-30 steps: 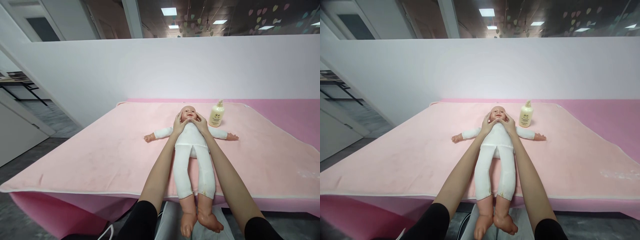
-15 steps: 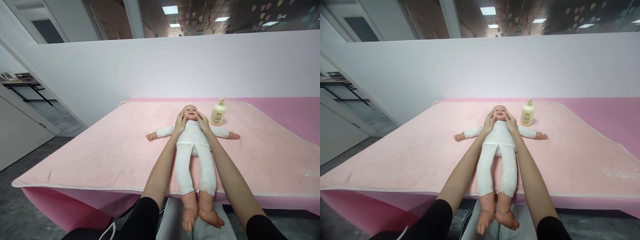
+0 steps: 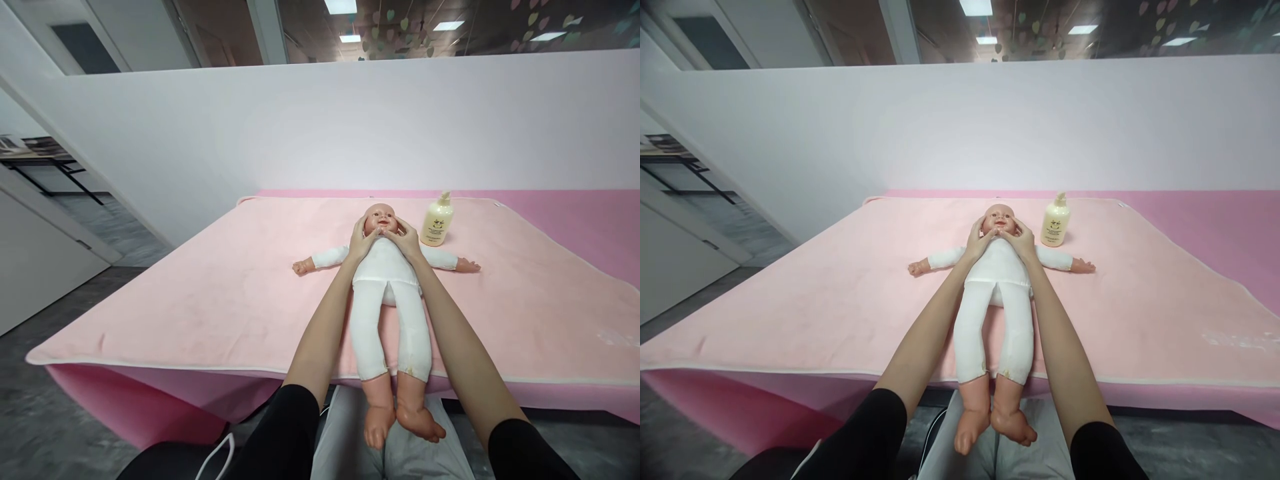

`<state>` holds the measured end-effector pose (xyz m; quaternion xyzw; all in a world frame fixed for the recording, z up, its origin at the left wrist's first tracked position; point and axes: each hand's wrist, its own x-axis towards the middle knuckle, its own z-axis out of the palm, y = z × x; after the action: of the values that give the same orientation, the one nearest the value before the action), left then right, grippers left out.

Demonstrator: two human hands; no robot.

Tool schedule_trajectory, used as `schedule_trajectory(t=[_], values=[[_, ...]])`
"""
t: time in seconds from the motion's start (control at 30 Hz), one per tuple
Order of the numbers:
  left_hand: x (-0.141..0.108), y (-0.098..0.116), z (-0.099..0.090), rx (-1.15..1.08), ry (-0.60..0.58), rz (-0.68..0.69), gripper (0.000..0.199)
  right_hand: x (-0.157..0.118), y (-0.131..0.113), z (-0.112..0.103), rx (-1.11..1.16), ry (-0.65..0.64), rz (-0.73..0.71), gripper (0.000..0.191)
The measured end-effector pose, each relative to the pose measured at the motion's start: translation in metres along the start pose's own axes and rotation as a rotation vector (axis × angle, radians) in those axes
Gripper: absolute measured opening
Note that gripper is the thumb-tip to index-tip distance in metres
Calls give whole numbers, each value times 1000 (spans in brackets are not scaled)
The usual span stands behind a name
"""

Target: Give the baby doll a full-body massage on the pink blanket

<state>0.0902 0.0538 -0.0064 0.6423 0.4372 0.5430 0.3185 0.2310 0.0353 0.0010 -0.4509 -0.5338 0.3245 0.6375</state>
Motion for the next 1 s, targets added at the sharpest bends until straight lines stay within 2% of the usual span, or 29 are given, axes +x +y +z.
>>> schedule_trajectory(t=[0.3,0.53,0.73,0.9,1.0], values=[[2,0,-2,75,-20,69,56,3,4,-5,24,-61,-26,64],[5,-4,-1,81,-13,45,51,7,10,-6,55,-79,-52,63],[6,-5,1,42,20,25,49,8,11,-5,28,20,-34,52],[2,-1,1,78,-18,65,66,5,4,-3,-19,-13,-29,63],[1,1,1,86,-15,79,70,3,0,-1,-45,-20,-17,70]])
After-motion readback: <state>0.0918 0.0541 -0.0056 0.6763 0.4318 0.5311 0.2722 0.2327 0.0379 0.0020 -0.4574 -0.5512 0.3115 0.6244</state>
